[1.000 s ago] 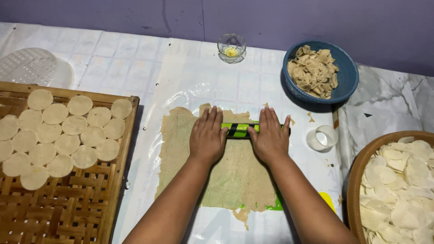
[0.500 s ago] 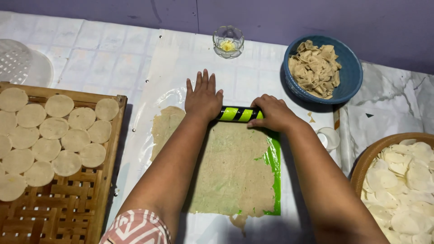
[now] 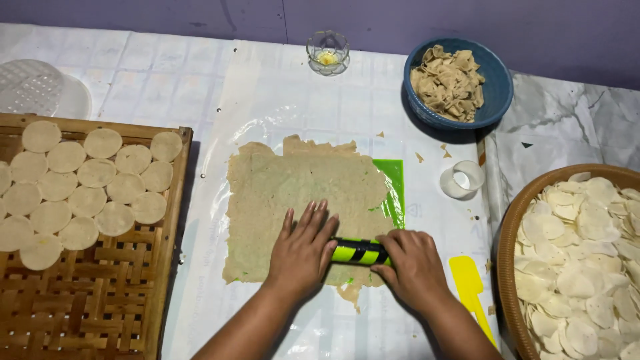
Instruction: Flattening and preparing small dough circles using a rolling tool.
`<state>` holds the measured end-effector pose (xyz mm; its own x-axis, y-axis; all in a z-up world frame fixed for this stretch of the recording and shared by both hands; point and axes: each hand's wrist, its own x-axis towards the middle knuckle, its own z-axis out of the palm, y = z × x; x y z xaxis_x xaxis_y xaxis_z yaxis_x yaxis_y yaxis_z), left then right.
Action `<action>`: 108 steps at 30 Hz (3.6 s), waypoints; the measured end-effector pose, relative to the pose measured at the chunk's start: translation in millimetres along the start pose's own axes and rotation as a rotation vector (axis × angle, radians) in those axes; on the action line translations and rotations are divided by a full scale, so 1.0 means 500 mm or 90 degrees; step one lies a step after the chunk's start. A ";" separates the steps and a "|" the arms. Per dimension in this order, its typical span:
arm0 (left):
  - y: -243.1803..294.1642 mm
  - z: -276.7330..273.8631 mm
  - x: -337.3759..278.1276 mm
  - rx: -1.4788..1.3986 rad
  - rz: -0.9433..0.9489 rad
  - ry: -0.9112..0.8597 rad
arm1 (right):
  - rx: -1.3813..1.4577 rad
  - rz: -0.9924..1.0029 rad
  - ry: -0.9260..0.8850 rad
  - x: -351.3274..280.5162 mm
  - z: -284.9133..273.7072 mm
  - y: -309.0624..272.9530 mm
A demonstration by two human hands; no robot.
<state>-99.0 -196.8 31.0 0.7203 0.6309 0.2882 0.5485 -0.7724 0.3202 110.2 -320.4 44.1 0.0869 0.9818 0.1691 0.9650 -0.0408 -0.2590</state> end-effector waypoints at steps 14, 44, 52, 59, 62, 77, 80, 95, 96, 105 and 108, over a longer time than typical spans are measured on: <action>-0.057 0.055 0.191 0.015 -0.195 -0.239 | -0.092 0.265 -0.179 0.174 0.034 0.059; -0.008 0.043 0.057 0.047 -0.148 -0.121 | -0.094 0.257 -0.151 0.060 0.037 -0.011; -0.009 0.021 0.052 -0.034 -0.203 -0.275 | 0.022 0.252 -0.196 0.029 0.043 0.043; -0.020 0.018 0.132 0.022 -0.247 -0.230 | -0.027 0.314 -0.120 0.117 0.029 0.041; -0.013 0.028 0.109 0.027 -0.243 -0.251 | -0.033 0.308 -0.165 0.097 0.018 0.024; 0.052 0.010 -0.068 0.047 -0.197 -0.196 | -0.091 0.240 -0.109 -0.084 0.056 -0.039; 0.071 0.001 -0.125 0.038 -0.168 -0.165 | -0.093 0.179 -0.036 -0.146 0.071 -0.051; 0.072 -0.031 -0.197 -0.004 0.001 0.078 | -0.054 0.134 0.058 -0.223 -0.011 -0.080; 0.069 -0.031 -0.179 -0.006 0.000 0.100 | -0.056 0.130 0.081 -0.207 -0.015 -0.071; 0.036 0.049 -0.103 0.027 -0.046 -0.017 | -0.147 0.167 0.081 -0.136 0.109 -0.010; 0.021 0.047 -0.019 0.021 -0.071 -0.038 | -0.124 0.240 -0.042 -0.040 0.065 0.011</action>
<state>-90.3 -212.9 10.6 0.6774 0.7087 0.1973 0.6399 -0.7000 0.3171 105.7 -334.3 8.3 0.4324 0.9010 0.0348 0.8981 -0.4269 -0.1061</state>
